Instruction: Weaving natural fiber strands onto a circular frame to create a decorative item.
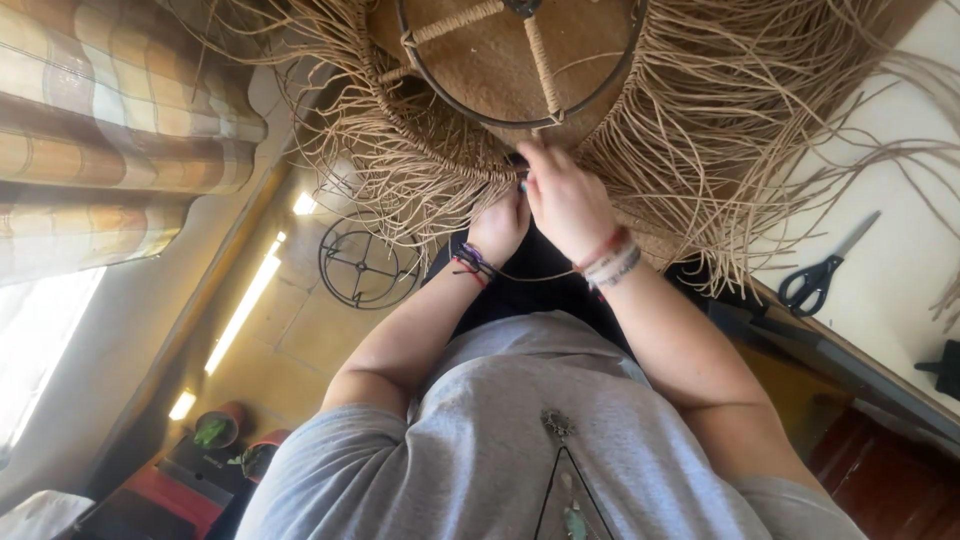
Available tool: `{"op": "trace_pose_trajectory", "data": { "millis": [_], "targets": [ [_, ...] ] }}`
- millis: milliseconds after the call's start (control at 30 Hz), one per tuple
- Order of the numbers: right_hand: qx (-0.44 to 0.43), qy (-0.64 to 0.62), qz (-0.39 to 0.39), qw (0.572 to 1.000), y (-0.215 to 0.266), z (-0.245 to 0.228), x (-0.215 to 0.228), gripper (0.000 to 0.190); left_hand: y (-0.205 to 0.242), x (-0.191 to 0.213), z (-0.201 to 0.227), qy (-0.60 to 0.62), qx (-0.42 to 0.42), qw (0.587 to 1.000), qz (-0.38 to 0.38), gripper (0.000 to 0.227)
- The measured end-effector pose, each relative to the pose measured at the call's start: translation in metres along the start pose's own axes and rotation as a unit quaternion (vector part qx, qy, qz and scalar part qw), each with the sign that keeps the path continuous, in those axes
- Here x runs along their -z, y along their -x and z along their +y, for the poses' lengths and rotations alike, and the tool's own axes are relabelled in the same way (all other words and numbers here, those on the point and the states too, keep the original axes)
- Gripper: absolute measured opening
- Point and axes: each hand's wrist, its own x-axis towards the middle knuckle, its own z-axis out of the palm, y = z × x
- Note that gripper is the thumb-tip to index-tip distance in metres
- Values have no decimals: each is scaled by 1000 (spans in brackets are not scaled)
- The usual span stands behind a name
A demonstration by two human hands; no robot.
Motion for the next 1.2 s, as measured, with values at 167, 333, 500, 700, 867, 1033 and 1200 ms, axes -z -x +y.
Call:
{"op": "trace_pose_trajectory", "data": {
  "millis": [167, 333, 500, 700, 867, 1033, 1200],
  "targets": [
    [-127, -371, 71, 917, 68, -10, 1, 33, 22, 53, 35, 93, 56, 992, -69, 20],
    [-228, -535, -42, 812, 92, 7, -11, 26, 24, 142, 95, 146, -17, 978, -150, 25],
    [-5, -217, 39, 975, 86, 23, -16, 15, -33, 172, 102, 188, -29, 976, -110, 10],
    [12, -80, 293, 953, 65, 20, -21, 14, -79, 145, 88, 191, 132, 963, -134, 7],
    [17, -177, 243, 953, 67, 13, -10, 10, -77, 150, 83, 197, 137, 956, -172, 23],
    [-163, -642, -84, 745, 77, 21, -18, 16, -40, 170, 91, 535, 198, 809, -144, 46],
    [-170, -798, -70, 574, 77, 30, -42, 17, 0, 175, 81, 129, 69, 943, -299, 61]
  ]
}}
